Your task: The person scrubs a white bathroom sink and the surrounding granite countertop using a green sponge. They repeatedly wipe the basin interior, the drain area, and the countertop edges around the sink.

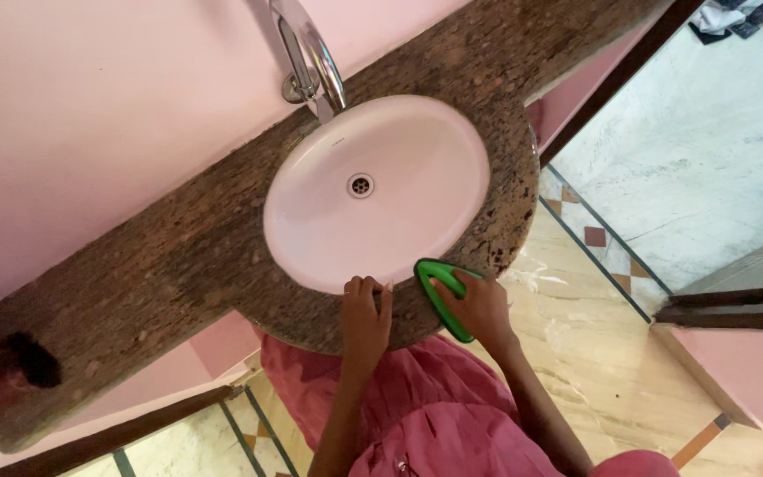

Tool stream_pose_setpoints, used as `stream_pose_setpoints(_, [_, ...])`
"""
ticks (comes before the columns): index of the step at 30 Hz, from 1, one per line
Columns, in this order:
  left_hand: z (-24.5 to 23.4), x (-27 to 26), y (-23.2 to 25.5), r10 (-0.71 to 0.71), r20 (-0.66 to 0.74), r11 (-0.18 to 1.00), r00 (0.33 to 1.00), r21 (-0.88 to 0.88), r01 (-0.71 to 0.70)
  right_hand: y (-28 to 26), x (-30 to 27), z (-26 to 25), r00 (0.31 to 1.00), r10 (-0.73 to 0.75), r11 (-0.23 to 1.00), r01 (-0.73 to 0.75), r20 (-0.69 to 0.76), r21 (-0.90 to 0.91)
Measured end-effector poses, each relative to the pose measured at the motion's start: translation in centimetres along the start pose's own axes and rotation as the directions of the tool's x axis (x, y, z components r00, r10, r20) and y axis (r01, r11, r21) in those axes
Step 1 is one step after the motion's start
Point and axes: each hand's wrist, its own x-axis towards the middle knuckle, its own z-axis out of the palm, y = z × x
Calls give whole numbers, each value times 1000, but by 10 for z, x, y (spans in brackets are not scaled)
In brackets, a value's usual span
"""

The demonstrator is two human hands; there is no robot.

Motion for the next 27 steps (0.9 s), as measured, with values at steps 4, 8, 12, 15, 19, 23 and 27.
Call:
stream_pose_setpoints(4, [9, 2, -8, 22, -30, 998, 999, 63, -20, 22, 45, -5, 991, 126, 992, -126, -49, -1])
stream_pose_setpoints(8, [18, 2, -17, 85, -62, 991, 994, 106, -78, 71, 123, -6, 953, 76, 993, -99, -292, -63])
stream_pose_setpoints(12, [17, 0, -18, 97, -50, 989, 994, 113, -91, 110, 215, -11, 931, 132, 983, -166, -340, -73])
stream_pose_setpoints(15, [15, 0, -14, 85, -65, 994, 994, 79, -80, 117, 252, -15, 902, -17, 992, -38, -431, -120])
stream_pose_setpoints(19, [10, 2, -10, 82, -43, 994, 996, 72, -78, 104, 224, -16, 932, 34, 989, -83, -361, -121])
stream_pose_setpoints(23, [8, 3, -5, 70, -30, 994, 997, 90, -67, 69, 145, -13, 965, 75, 996, -82, -251, -19])
stream_pose_setpoints(27, [8, 8, -4, 65, -10, 992, 998, 112, -64, 36, 76, -10, 987, 60, 997, -53, -149, 56])
